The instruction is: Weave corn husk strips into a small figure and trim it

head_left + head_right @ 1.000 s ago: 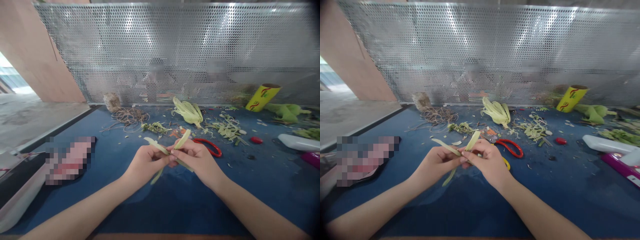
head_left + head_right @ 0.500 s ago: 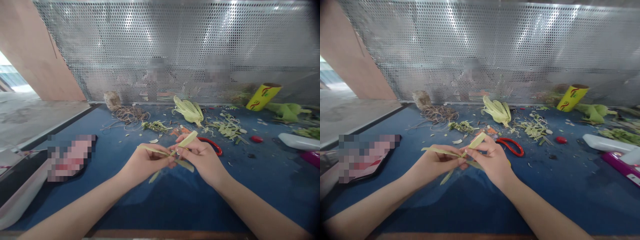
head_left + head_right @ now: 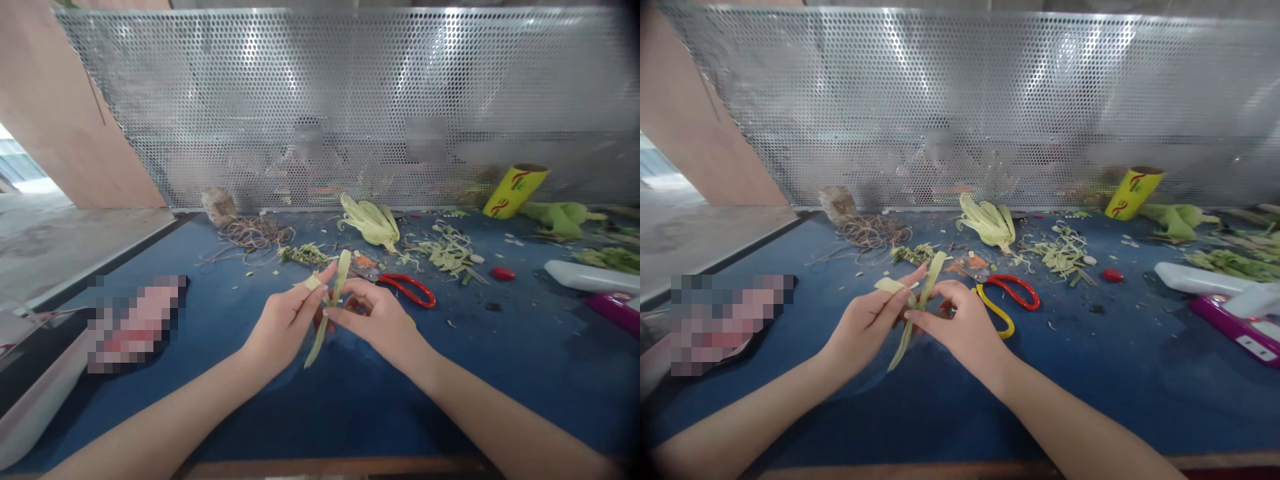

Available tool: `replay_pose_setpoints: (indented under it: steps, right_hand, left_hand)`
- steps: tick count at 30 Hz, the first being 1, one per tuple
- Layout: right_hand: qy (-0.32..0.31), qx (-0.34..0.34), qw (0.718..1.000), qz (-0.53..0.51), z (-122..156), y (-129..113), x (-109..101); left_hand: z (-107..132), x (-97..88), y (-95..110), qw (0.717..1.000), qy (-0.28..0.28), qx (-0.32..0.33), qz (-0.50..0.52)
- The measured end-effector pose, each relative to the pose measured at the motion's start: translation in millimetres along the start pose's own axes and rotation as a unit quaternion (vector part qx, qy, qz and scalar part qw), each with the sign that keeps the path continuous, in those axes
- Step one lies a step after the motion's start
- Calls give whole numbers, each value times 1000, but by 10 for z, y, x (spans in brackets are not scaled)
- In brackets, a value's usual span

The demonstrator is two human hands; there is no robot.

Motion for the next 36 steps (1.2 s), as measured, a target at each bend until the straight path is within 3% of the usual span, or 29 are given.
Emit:
replay_pose_setpoints:
  steps: [4,9,12,19,22,29,36]
  right_hand:
    - [-29,-14,999,-1,-21,16,4]
    - [-27,2,999,-31,-19,19,27]
    - [-25,6,998,-53,-11,19,33]
    - [3,29,997,-72,-38,55,-42]
    - [-2,36,997,-61,-44,34,-49]
    - [-15,57,998,-31,-37,-18,-72]
    - [5,64,996,-69,-26,-27,-102]
  left_hand:
    - [17,-24,-12,998,-22,15,-56]
    - [7,-59,7,996,10,17,-85]
    - [-13,-59,16,999,18,15,-42]
    - [-72,-70,4,988,-69,-36,134]
    - [-63,-81,9,978,-71,-60,188]
    - [-34,-104,27,972,-83,-53,213]
    - [-24,-142,41,960,-109,-90,240]
Point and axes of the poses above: each hand's wrist, its own z-axis away from the middle knuckle, its own x-axis out of the palm, y = z × x, the point moved 1 cm from there along -z, towards the middle knuckle, and after that the axes turned 5 degrees about -z, right-handed, at the moved point
